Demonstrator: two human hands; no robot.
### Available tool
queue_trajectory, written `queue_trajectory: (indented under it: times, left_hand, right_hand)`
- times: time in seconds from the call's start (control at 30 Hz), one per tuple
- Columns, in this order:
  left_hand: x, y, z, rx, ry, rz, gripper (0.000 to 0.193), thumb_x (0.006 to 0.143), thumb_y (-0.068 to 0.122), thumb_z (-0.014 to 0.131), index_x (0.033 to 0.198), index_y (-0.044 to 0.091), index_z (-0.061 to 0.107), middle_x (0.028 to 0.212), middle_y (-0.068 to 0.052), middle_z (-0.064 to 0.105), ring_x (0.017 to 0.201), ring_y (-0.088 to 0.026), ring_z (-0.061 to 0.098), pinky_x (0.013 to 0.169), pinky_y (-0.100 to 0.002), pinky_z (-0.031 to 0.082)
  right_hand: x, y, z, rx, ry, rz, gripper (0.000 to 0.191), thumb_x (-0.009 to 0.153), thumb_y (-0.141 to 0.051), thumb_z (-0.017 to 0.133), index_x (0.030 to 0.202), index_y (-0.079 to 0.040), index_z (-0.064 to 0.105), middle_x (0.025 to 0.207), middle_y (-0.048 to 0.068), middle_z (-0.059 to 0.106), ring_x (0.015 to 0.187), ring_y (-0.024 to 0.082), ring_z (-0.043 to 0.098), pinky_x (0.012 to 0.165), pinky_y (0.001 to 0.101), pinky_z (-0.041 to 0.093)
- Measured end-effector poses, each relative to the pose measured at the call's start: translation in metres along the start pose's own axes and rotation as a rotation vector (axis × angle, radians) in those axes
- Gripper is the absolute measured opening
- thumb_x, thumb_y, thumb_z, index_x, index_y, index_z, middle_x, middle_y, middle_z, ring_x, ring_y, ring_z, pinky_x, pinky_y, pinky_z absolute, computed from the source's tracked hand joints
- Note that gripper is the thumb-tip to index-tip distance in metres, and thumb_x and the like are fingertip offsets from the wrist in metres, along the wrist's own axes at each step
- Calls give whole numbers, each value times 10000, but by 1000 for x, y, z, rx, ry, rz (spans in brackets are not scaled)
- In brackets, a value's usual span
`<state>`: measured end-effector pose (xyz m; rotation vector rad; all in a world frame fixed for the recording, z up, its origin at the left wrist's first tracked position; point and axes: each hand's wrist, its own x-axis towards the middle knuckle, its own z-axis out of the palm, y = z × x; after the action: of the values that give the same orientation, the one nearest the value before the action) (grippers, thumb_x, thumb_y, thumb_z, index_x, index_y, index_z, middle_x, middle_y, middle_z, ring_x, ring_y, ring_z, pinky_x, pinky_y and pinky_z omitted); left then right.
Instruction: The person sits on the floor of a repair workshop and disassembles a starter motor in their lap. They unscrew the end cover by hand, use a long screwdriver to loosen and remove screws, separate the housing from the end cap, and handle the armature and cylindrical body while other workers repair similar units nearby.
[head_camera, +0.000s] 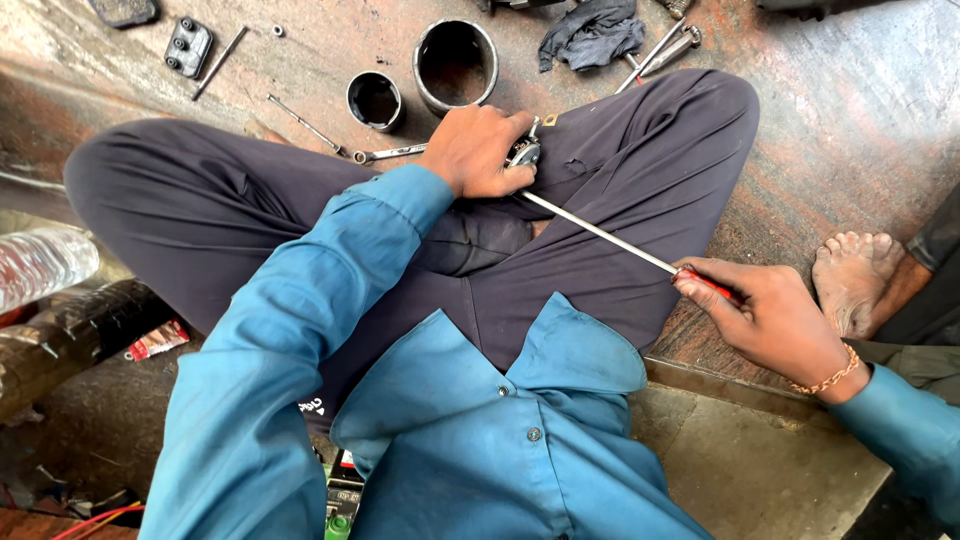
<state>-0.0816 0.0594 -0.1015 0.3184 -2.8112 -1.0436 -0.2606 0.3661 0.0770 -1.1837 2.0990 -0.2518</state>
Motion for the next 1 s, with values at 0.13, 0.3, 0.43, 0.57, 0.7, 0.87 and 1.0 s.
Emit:
queue_trajectory:
  times: [0.13,0.3,0.43,0.57,0.7,0.87,1.0]
  left_hand:
    - [-1,-1,1,7,23,22,637,766,488,662,1168,-5,683,781,-228,679,737,-450,649,624,-572,486]
    - [-3,-2,3,28,28,18,596,775,479,658,1133,3,687,774,-218,681,722,-448,644,618,-574,483]
    - [-4,-2,5,35,40,26,562,776,469,657,1099,10,690,771,-212,681,724,-445,646,609,-576,479]
    - [-4,-2,5,39,41,32,552,785,459,658,1102,9,690,782,-214,682,718,-443,645,608,-568,483]
    - [-5,0,7,40,62,43,553,781,448,666,1120,11,690,805,-206,690,728,-433,652,607,-557,485]
    - [-8,-5,12,38,77,58,560,782,445,677,1156,28,681,868,-189,704,759,-431,652,624,-556,479]
    - [-6,-7,13,34,60,62,553,797,454,673,1169,45,676,864,-185,696,805,-433,651,650,-563,474]
  right_hand:
    - [1,7,4,110,-52,113,334,938,-263,692,1190,-51,747,841,110,769,601,115,589,598,318,524]
    - [2,17,9,272,-97,8,351,1002,-272,639,1187,13,723,922,9,796,796,29,624,689,255,531]
    - [4,22,11,407,-222,321,372,994,-291,616,1187,-12,769,693,-17,572,594,56,426,499,261,383]
    - [6,22,10,574,-309,500,392,990,-309,585,1191,-39,784,634,-32,422,517,69,344,441,252,287]
    - [9,21,8,596,-350,533,407,994,-329,563,1170,-39,789,638,-28,441,511,62,331,437,246,274]
    - [10,19,7,623,-375,625,463,990,-391,545,1133,-20,783,654,-23,465,503,60,326,420,246,258]
    - [5,14,16,891,-450,786,474,984,-410,552,1181,-11,713,645,-34,410,479,46,302,383,235,222]
